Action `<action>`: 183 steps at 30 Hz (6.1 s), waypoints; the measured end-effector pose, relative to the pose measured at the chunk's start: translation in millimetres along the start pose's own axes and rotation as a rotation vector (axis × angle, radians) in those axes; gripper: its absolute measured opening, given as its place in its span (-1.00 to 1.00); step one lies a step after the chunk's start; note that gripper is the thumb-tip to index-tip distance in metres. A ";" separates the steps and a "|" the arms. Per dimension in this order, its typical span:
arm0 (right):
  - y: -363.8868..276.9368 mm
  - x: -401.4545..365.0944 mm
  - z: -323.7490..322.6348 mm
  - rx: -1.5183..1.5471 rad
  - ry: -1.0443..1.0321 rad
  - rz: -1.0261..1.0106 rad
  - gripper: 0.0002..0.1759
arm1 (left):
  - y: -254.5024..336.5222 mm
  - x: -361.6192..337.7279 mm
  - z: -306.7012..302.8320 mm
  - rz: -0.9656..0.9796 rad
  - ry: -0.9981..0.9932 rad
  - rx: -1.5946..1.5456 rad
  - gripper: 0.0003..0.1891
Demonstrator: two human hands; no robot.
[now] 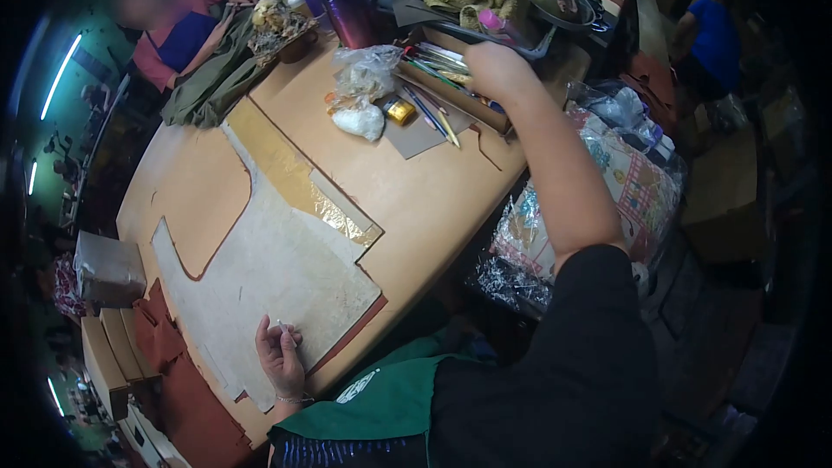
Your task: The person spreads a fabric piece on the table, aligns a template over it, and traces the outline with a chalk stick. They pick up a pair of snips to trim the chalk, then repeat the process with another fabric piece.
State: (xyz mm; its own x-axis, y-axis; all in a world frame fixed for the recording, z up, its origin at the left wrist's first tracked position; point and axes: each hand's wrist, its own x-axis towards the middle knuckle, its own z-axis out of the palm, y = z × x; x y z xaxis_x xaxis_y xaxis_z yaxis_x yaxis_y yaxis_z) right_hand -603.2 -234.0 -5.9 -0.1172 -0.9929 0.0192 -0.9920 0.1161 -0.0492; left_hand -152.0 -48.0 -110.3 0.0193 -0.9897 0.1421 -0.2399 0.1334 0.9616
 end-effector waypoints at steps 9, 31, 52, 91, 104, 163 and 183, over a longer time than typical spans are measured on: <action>-8.8 57.1 44.5 0.108 -0.022 -0.086 -0.77 | -2.1 -2.1 0.6 0.014 0.021 0.004 -0.58; -6.7 40.4 52.1 -0.015 0.333 -0.023 -0.80 | -2.9 -2.1 -0.1 0.038 0.022 -0.006 -0.59; 2.3 25.6 39.5 -0.010 0.321 -0.170 -0.80 | -3.2 -0.4 -1.7 0.043 0.004 -0.017 -0.59; 18.4 1.1 22.7 0.487 0.752 0.181 -0.82 | 2.1 8.2 -14.5 -0.109 0.131 -0.295 -0.63; 6.3 -5.7 44.0 2.415 0.648 0.212 -0.92 | -2.0 9.1 -19.3 -0.137 0.134 -0.407 -0.65; -229.3 -167.5 82.0 1.573 -0.305 -0.340 -0.80 | 39.8 12.0 13.6 -0.449 -0.070 -0.799 -0.53; -81.3 -43.7 26.3 0.385 0.755 -0.153 -0.62 | 42.0 9.1 20.2 -0.513 -0.048 -0.875 -0.83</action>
State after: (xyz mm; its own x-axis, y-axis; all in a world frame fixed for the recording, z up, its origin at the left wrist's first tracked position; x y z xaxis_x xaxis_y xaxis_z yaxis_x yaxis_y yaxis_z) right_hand -516.3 -200.8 -29.0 -0.1184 -0.6988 0.7055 -0.9307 -0.1696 -0.3242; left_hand -181.4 -52.5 -73.4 -0.1234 -0.9369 -0.3270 0.5816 -0.3353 0.7412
